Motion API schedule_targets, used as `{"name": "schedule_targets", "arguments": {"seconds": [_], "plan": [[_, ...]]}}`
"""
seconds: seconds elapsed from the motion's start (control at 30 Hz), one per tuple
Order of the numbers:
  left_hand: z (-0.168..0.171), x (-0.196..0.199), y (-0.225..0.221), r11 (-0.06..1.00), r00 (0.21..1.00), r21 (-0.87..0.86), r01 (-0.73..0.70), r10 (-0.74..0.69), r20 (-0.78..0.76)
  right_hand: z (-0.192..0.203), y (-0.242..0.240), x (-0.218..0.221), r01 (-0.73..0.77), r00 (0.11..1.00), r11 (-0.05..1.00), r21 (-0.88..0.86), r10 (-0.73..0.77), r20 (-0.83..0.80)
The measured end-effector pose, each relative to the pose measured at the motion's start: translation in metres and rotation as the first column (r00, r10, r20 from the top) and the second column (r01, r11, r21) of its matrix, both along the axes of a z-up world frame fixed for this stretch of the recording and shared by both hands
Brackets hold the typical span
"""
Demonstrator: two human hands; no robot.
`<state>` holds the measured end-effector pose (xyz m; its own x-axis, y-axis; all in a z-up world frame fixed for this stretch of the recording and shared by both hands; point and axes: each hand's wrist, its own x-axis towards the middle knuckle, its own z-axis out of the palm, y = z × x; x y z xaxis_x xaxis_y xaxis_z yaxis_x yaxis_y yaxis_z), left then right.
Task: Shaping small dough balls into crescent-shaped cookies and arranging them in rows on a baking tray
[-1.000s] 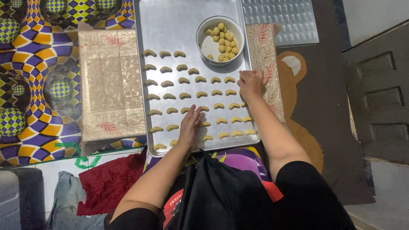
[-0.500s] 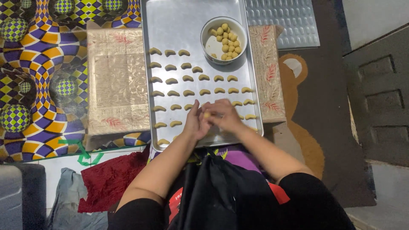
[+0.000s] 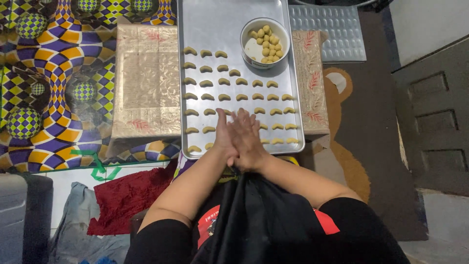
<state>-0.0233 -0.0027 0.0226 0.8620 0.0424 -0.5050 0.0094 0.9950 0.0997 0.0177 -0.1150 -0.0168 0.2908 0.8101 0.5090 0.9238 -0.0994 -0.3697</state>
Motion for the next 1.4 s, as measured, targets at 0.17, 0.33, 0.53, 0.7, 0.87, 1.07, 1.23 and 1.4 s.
{"name": "schedule_targets", "arguments": {"seconds": [0.17, 0.33, 0.53, 0.7, 0.87, 1.07, 1.23, 1.4], "plan": [[0.01, -0.011, -0.023, 0.982, 0.983, 0.058, 0.18, -0.181, 0.017, 0.016, 0.01, 0.03, 0.293, 0.874, 0.894, -0.338, -0.394, -0.285], [0.033, -0.013, -0.016, 0.944, 0.972, 0.23, 0.235, -0.223, -0.074, 0.012, -0.004, -0.009, 0.145, 0.987, 0.96, -0.238, -0.156, -0.027], [0.008, -0.012, -0.025, 0.939, 0.97, 0.247, 0.239, -0.241, -0.021, 0.016, 0.002, 0.024, 0.331, 0.833, 0.848, -0.414, -0.469, -0.293], [0.009, -0.007, -0.021, 0.946, 0.982, 0.285, 0.157, -0.181, 0.061, 0.027, -0.006, 0.0, 0.283, 0.913, 0.899, -0.335, -0.359, -0.193], [0.033, -0.023, -0.027, 0.971, 0.966, 0.157, 0.178, -0.203, 0.162, 0.004, -0.013, 0.025, 0.276, 0.891, 0.885, -0.374, -0.382, -0.246], [0.017, -0.013, -0.015, 0.911, 0.959, 0.318, 0.262, -0.281, 0.017, 0.007, -0.012, -0.012, 0.222, 0.972, 0.957, -0.186, -0.233, -0.038], [0.027, -0.023, -0.025, 0.976, 0.98, 0.138, 0.169, -0.182, 0.085, 0.028, -0.009, 0.014, 0.284, 0.877, 0.799, -0.53, -0.44, -0.194], [0.018, -0.006, -0.049, 0.931, 0.912, 0.315, -0.185, 0.044, 0.407, 0.009, -0.015, 0.007, 0.244, 0.931, 0.945, -0.219, -0.292, -0.221]]}}
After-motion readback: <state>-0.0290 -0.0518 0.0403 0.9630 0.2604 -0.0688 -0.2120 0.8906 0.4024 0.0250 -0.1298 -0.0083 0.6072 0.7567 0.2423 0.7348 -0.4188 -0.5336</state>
